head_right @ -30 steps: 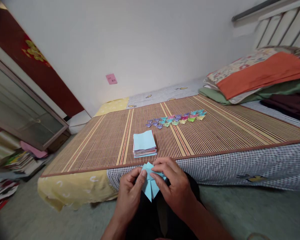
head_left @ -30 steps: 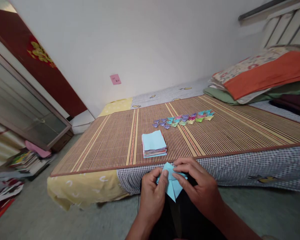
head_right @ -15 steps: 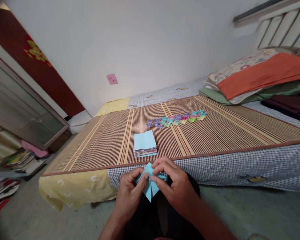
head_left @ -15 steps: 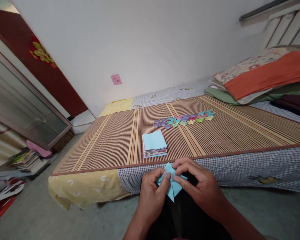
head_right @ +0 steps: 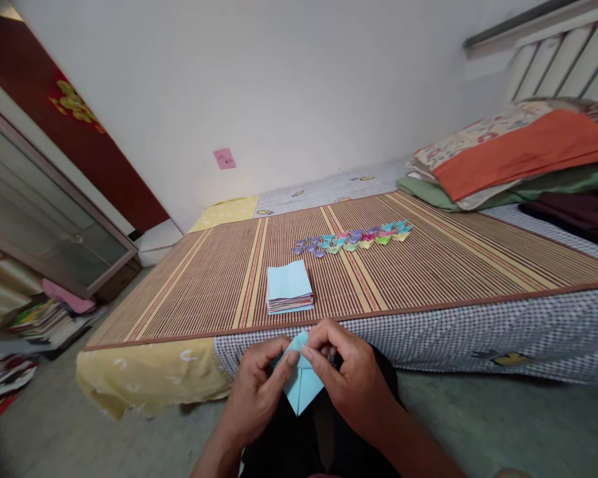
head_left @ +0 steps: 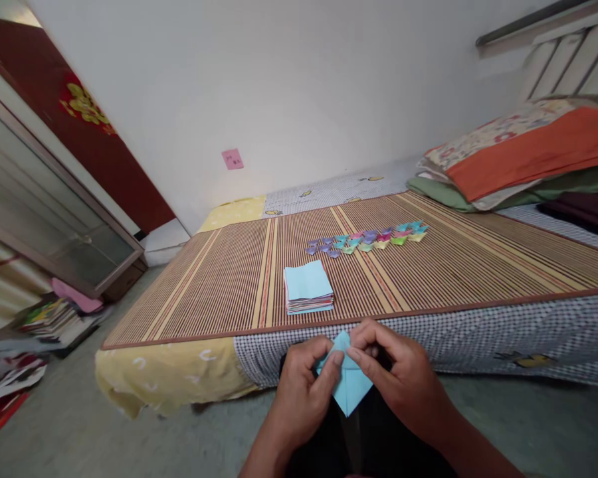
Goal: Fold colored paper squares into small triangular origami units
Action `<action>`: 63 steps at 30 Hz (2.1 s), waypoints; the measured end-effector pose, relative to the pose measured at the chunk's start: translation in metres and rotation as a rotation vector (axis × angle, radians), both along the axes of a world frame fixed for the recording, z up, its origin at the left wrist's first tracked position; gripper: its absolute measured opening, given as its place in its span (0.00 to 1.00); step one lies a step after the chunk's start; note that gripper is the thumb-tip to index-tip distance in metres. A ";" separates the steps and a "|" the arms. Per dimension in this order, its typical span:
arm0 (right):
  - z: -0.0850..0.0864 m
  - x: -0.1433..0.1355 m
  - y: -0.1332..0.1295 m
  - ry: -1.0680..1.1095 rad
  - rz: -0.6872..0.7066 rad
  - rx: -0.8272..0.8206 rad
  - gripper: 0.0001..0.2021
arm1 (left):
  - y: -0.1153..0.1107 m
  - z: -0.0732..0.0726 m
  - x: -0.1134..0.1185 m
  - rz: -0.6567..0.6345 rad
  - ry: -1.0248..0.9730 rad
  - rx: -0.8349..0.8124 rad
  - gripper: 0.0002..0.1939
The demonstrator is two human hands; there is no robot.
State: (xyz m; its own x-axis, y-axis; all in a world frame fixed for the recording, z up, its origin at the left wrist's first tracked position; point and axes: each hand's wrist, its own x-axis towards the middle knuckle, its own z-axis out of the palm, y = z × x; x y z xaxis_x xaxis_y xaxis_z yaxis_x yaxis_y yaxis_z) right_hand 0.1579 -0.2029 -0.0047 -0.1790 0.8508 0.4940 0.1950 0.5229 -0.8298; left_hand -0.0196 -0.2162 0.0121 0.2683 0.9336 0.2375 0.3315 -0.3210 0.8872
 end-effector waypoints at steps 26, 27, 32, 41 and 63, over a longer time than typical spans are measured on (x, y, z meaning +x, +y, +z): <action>-0.001 0.002 0.003 -0.153 -0.168 -0.003 0.10 | 0.003 -0.015 0.013 0.194 -0.105 -0.070 0.09; -0.001 0.002 0.004 -0.161 -0.170 -0.001 0.10 | 0.002 -0.017 0.014 0.222 -0.108 -0.081 0.09; 0.001 0.001 0.007 -0.157 -0.149 0.028 0.11 | 0.001 -0.024 0.015 0.278 -0.169 -0.126 0.10; 0.003 -0.002 0.006 -0.047 -0.113 -0.023 0.09 | -0.001 -0.018 0.015 0.201 -0.225 -0.114 0.15; 0.013 -0.002 0.002 -0.006 -0.133 -0.015 0.10 | -0.001 -0.019 0.012 0.173 -0.262 -0.179 0.14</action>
